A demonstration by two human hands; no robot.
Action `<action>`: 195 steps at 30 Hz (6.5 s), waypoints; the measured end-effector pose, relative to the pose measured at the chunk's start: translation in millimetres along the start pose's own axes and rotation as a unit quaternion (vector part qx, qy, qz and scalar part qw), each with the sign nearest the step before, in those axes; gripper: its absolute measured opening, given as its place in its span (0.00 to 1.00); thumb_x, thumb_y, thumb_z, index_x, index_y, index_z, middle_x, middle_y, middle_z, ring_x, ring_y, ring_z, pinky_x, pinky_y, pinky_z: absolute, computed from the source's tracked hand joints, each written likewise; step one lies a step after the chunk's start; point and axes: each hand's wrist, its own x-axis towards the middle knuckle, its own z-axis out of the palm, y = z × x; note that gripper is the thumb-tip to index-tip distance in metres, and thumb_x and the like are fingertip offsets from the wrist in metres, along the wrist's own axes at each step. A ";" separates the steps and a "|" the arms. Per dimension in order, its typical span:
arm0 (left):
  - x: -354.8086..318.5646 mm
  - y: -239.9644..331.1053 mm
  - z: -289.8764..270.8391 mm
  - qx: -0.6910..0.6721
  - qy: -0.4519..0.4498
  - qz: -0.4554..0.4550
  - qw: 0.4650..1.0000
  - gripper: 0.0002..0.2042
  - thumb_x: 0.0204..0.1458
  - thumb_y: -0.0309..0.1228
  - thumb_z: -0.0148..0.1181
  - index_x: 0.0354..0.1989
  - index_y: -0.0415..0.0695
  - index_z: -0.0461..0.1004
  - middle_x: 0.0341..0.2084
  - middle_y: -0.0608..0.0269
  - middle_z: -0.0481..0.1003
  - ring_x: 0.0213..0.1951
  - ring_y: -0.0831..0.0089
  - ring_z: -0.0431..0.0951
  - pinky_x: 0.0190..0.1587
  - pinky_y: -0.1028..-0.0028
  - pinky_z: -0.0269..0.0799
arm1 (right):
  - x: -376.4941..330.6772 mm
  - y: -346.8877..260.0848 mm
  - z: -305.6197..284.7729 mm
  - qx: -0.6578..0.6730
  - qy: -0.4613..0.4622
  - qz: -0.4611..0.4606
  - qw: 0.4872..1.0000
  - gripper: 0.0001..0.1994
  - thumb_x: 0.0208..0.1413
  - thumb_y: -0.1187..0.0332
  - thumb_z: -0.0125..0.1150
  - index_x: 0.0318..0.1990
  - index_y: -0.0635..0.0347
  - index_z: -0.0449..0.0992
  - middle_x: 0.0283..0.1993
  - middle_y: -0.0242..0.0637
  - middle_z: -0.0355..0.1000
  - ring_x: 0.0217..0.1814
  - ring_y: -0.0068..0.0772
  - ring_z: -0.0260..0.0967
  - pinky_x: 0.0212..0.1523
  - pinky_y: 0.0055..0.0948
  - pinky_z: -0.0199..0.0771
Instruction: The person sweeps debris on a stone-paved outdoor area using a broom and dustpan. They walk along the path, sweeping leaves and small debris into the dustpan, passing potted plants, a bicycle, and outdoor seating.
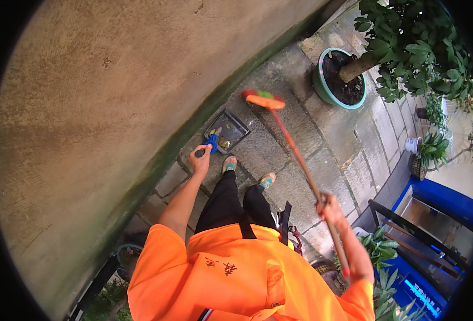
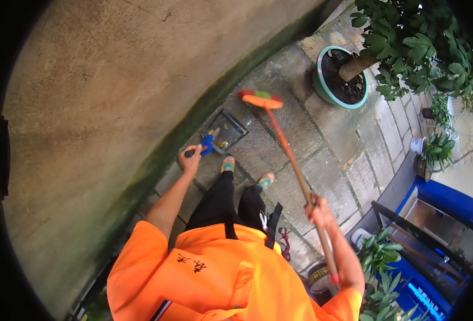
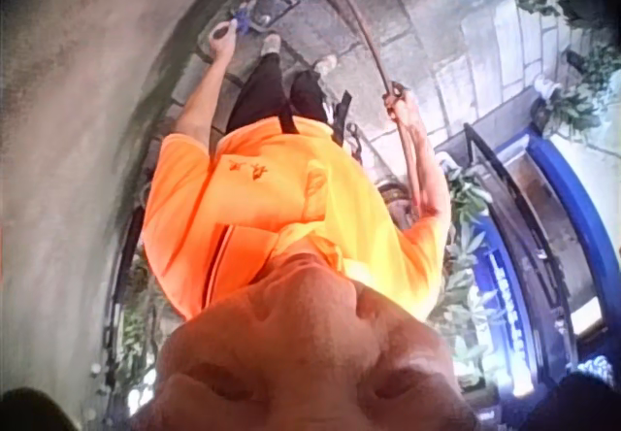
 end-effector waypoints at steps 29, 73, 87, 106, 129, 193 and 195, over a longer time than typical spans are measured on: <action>-6.8 -3.2 -25.5 -0.021 0.023 -0.078 0.996 0.09 0.44 0.32 0.64 0.23 0.38 0.74 0.14 0.67 0.70 0.13 0.81 0.69 0.14 0.82 0.64 | 149.7 -63.1 12.4 -0.263 0.036 -0.090 0.960 0.09 0.43 0.74 0.50 0.29 0.75 0.67 0.20 0.53 0.69 0.19 0.40 0.72 0.20 0.34 0.71; -44.2 79.6 50.9 0.090 -0.246 0.037 0.964 0.09 0.46 0.32 0.62 0.22 0.39 0.73 0.13 0.68 0.70 0.15 0.81 0.68 0.17 0.80 0.63 | -12.1 112.8 16.9 0.052 0.074 -0.031 0.995 0.26 0.43 0.74 0.48 0.54 0.74 0.59 0.21 0.44 0.68 0.14 0.29 0.66 0.17 0.29 0.67; -157.9 132.6 119.0 0.089 -0.319 0.087 0.939 0.08 0.46 0.32 0.61 0.25 0.40 0.73 0.15 0.64 0.71 0.15 0.78 0.70 0.18 0.79 0.67 | -43.3 337.6 -58.6 0.176 0.196 0.011 0.965 0.30 0.48 0.73 0.46 0.62 0.59 0.52 0.18 0.36 0.62 0.13 0.24 0.62 0.13 0.27 0.64; -210.9 209.1 312.8 0.141 -0.450 0.177 0.864 0.09 0.44 0.32 0.64 0.22 0.40 0.74 0.14 0.66 0.71 0.14 0.79 0.70 0.16 0.80 0.64 | -14.8 257.2 -174.5 0.260 0.267 -0.039 0.927 0.28 0.46 0.74 0.47 0.59 0.59 0.58 0.25 0.44 0.68 0.15 0.29 0.66 0.16 0.31 0.69; -206.1 232.8 476.7 0.283 -0.548 0.305 0.726 0.09 0.40 0.33 0.65 0.20 0.41 0.75 0.14 0.58 0.73 0.20 0.67 0.74 0.27 0.70 0.68 | -125.0 251.0 -146.1 0.520 0.267 0.157 0.796 0.31 0.48 0.78 0.48 0.63 0.54 0.52 0.16 0.28 0.60 0.09 0.17 0.54 0.09 0.21 0.54; -362.1 192.2 520.7 0.376 -0.727 0.545 0.182 0.20 0.36 0.31 0.62 0.43 0.47 0.71 0.38 0.51 0.74 0.42 0.53 0.73 0.46 0.62 0.68 | -199.3 185.9 45.6 0.743 0.360 0.124 0.550 0.34 0.45 0.79 0.51 0.63 0.60 0.50 0.15 0.30 0.61 0.10 0.20 0.56 0.10 0.22 0.57; -365.2 210.3 523.8 0.380 -0.695 0.575 0.207 0.16 0.39 0.32 0.60 0.40 0.46 0.74 0.38 0.51 0.74 0.41 0.52 0.74 0.46 0.62 0.69 | -194.9 189.3 50.8 0.706 0.361 0.131 0.596 0.34 0.44 0.79 0.52 0.63 0.62 0.51 0.15 0.30 0.62 0.10 0.21 0.57 0.10 0.22 0.57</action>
